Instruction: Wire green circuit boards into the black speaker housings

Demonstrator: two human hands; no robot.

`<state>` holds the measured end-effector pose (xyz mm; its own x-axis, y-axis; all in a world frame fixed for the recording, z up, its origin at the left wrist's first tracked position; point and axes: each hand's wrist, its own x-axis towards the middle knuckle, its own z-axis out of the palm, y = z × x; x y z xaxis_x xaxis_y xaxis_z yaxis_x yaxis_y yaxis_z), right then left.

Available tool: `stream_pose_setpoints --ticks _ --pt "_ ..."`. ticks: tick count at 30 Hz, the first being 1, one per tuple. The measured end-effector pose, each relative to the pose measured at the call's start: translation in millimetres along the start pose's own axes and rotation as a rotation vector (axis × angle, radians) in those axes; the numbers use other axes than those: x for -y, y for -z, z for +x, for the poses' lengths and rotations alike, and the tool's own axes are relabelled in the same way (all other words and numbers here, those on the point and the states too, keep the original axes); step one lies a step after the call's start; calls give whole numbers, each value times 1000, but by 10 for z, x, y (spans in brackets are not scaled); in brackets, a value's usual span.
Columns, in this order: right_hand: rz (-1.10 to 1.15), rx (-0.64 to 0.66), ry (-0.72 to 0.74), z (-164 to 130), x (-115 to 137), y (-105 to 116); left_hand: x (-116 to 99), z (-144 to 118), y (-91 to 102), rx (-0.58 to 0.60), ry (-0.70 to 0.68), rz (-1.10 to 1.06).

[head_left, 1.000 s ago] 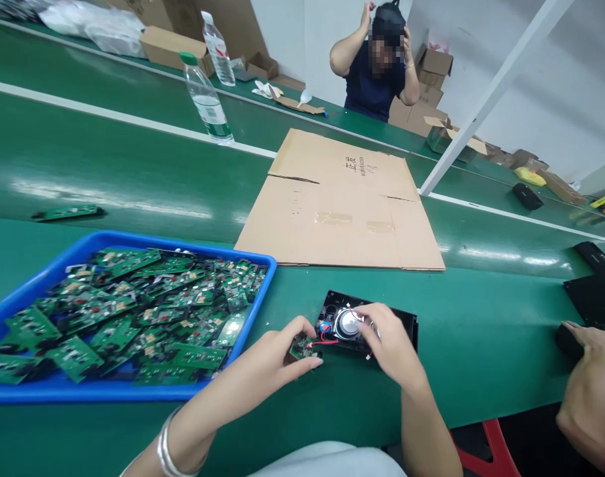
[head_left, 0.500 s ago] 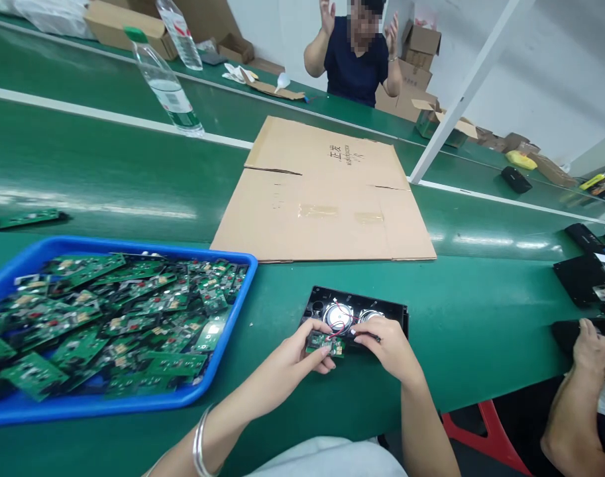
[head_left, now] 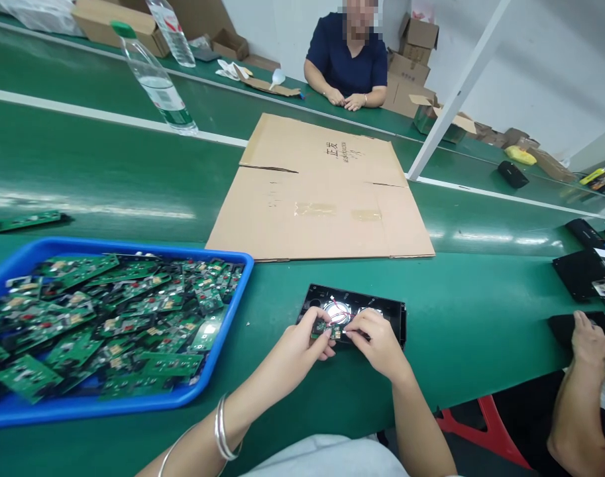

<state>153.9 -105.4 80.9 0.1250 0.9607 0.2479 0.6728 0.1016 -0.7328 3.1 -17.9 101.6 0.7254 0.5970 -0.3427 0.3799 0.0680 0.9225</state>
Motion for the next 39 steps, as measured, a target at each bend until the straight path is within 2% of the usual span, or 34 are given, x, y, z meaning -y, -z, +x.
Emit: stream_pose_setpoints --ticks 4,12,19,25,33,36,39 --pt "-19 -1 37 4 -15 -28 -30 7 -7 -9 3 6" --pt "-130 -73 38 -19 -48 -102 67 18 -50 -23 -44 48" --pt "-285 -85 -27 -14 -26 -151 40 -19 -85 -75 -136 165" --pt "-264 -117 -61 -18 -26 -182 58 -20 -96 -86 -234 277" --pt "-148 6 -28 14 -25 -74 38 1 56 97 -325 379" --pt "-20 42 -144 32 -29 -44 48 26 114 188 -343 371" --pt "47 111 -229 55 -51 -14 80 42 141 229 -322 347"
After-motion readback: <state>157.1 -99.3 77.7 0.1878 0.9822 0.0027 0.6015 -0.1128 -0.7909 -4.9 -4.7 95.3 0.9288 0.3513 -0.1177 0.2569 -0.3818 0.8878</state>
